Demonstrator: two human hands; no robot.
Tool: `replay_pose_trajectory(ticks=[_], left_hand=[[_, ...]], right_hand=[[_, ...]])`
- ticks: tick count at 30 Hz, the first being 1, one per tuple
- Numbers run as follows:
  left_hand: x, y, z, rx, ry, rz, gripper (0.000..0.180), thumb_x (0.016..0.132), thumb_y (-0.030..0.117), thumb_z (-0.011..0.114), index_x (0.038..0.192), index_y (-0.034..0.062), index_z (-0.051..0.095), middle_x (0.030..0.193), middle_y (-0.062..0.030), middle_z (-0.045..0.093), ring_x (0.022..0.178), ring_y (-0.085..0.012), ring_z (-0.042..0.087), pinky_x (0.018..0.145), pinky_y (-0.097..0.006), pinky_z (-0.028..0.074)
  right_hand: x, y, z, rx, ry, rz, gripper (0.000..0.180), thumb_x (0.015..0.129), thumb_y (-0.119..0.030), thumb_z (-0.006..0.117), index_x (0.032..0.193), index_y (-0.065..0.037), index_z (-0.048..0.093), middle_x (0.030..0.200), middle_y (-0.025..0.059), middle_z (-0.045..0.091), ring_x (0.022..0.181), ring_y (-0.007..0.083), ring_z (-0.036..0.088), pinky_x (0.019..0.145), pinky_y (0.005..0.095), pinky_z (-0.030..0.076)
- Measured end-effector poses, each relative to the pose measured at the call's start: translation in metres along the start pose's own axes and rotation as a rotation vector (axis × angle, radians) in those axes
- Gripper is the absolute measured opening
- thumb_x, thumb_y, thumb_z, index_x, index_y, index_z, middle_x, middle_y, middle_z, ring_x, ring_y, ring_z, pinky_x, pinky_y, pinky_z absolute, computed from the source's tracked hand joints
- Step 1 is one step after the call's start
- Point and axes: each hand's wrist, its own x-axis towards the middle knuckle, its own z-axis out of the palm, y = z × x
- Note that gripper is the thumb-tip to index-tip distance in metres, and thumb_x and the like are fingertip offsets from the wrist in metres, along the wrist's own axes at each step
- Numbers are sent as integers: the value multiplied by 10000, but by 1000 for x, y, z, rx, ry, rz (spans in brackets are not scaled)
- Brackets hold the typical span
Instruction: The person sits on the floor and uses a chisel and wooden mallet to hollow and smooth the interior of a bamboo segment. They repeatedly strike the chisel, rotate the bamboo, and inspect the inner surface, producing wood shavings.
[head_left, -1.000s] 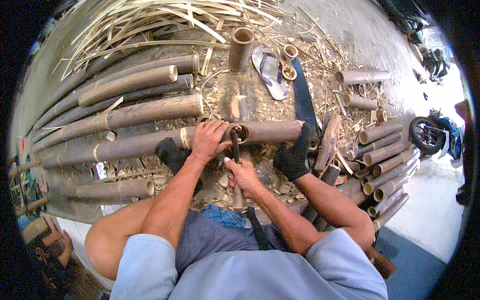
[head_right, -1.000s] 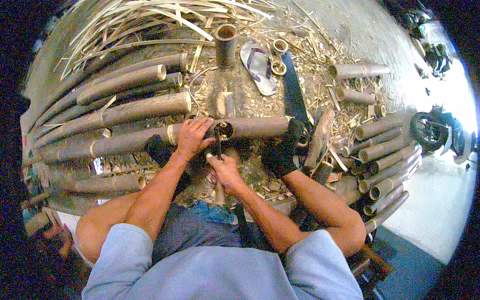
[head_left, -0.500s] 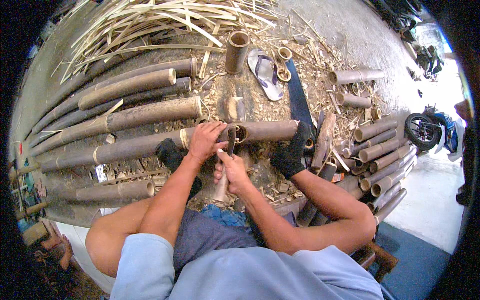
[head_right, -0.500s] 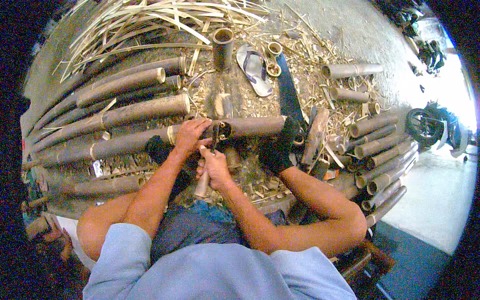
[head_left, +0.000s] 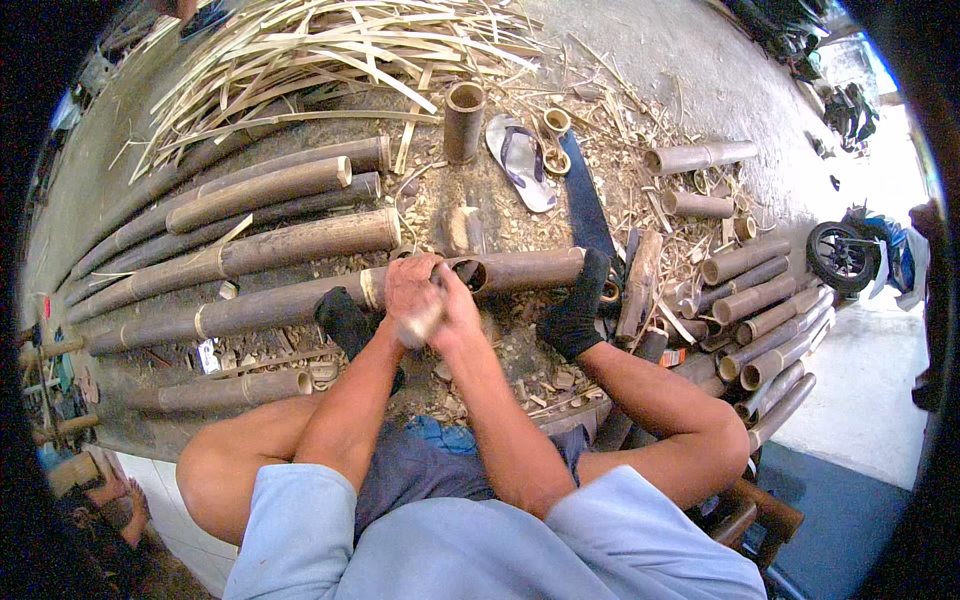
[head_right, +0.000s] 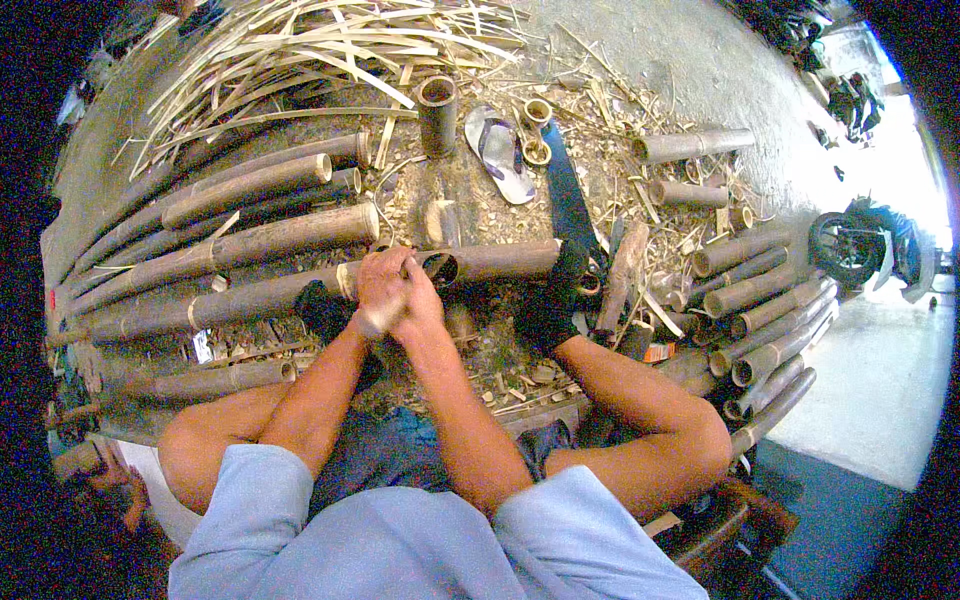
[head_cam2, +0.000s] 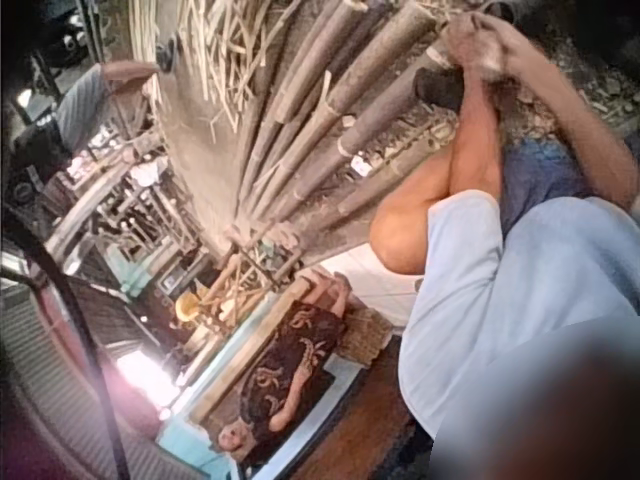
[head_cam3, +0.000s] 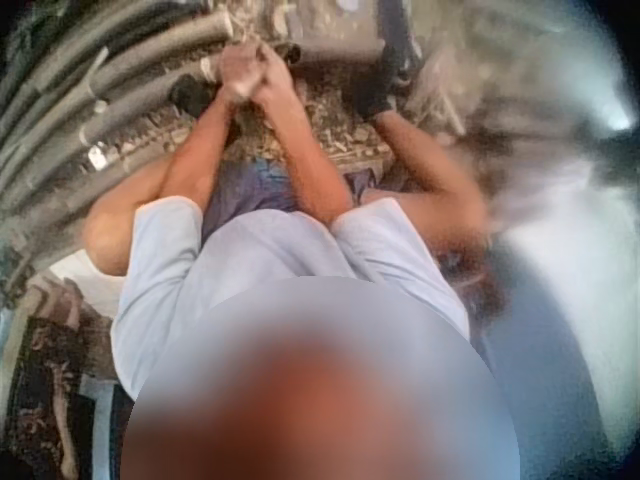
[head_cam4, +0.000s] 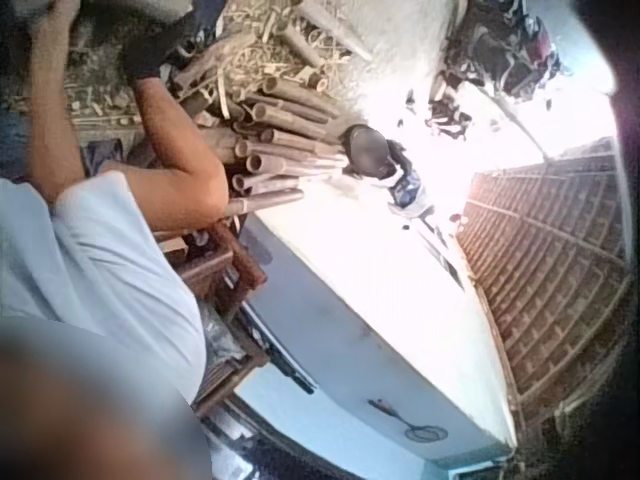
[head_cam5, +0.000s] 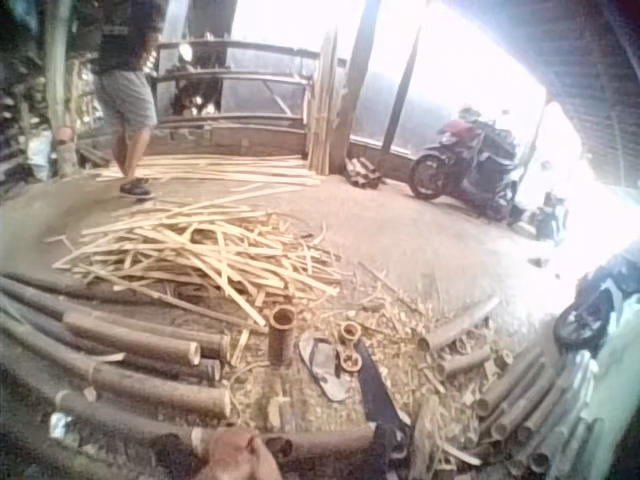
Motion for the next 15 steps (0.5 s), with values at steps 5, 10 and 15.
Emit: replay_pose_trajectory(ticks=[5, 10, 15], left_hand=[[12, 19, -34, 124, -206, 79, 760, 704, 596, 806, 1275, 123, 639, 1230, -96, 677, 1155, -268, 623, 999, -429, 424], [31, 29, -44, 238, -503, -10, 922, 657, 672, 810, 1391, 169, 567, 1237, -82, 672, 1178, -257, 613, 971, -460, 441], [44, 29, -42, 185, -603, -99, 901, 673, 757, 735, 1351, 177, 609, 1215, -109, 697, 1136, -304, 646, 939, -483, 478]], right_hand=[[-62, -52, -89, -1196, 318, -324, 426, 886, -441, 734, 1040, -52, 655, 728, 44, 638, 613, 191, 591, 581, 348, 500], [-91, -111, -49, -1682, 288, -179, 554, 880, -456, 718, 1090, 54, 669, 837, 98, 687, 732, 166, 610, 680, 347, 507], [-112, -93, -44, -1134, 152, -148, 273, 950, -360, 668, 949, -108, 564, 642, -5, 492, 457, 119, 448, 411, 294, 405]])
